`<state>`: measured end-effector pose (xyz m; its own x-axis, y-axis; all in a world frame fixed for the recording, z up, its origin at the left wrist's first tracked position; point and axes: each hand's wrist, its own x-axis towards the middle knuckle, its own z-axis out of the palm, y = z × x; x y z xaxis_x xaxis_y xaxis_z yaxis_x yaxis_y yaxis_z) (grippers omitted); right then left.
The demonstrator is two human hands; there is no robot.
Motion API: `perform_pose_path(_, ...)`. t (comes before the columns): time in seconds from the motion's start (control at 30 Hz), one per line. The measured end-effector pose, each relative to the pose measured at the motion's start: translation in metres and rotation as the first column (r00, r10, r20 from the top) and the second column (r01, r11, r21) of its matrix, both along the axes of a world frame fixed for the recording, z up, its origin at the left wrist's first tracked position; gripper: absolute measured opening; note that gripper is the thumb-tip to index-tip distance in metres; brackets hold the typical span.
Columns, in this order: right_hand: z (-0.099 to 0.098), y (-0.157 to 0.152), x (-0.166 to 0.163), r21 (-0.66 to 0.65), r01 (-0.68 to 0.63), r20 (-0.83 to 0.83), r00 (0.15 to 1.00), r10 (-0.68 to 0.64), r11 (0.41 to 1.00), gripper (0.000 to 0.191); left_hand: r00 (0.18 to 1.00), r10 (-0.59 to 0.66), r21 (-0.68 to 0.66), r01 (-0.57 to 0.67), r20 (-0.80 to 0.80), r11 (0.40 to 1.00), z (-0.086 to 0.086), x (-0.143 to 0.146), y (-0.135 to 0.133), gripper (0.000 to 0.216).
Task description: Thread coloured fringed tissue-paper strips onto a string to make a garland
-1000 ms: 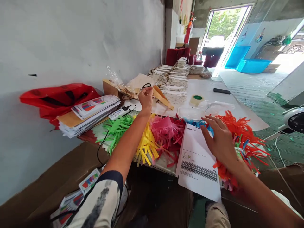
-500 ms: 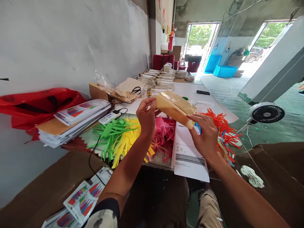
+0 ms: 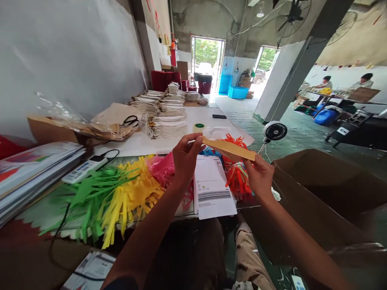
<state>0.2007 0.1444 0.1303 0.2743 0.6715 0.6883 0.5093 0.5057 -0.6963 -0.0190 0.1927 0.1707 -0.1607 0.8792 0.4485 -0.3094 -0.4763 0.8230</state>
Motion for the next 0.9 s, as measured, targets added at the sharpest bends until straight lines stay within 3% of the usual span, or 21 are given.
perform_pose_path(0.1,0.002,-0.004,0.001,-0.064,-0.028,-0.131,0.991,0.02,0.998,0.026,0.98,0.099,0.053,-0.091,-0.172,0.994,0.005,-0.002,0.002,0.032)
perform_pose_path(0.2,0.006,-0.01,-0.001,-0.126,-0.094,-0.287,0.956,0.054,0.988,0.029,0.884,0.3,0.177,-0.252,-0.359,0.952,0.011,-0.007,0.005,0.022)
perform_pose_path(0.23,0.008,-0.013,-0.002,-0.143,-0.132,-0.343,0.936,0.076,0.981,0.029,0.865,0.318,0.193,-0.26,-0.389,0.946,0.012,-0.008,0.006,0.02)
perform_pose_path(0.33,0.012,-0.019,-0.006,-0.191,-0.276,-0.492,0.857,0.151,0.942,0.032,0.915,0.135,0.067,-0.118,-0.381,0.991,0.015,-0.011,0.005,0.023)
perform_pose_path(0.43,0.014,-0.022,-0.008,-0.197,-0.413,-0.595,0.771,0.226,0.889,0.038,0.958,-0.035,-0.096,0.008,-0.284,0.995,0.014,-0.011,0.002,0.032)
perform_pose_path(0.6,0.012,-0.025,-0.005,-0.204,-0.535,-0.665,0.69,0.285,0.82,0.06,0.978,-0.026,-0.132,-0.002,-0.208,0.991,0.012,-0.009,0.0,0.033)
perform_pose_path(0.9,0.0,-0.04,0.003,-0.241,-0.508,-0.625,0.733,0.269,0.827,0.033,0.986,-0.066,-0.162,0.04,-0.156,0.986,0.006,-0.006,0.002,0.037)
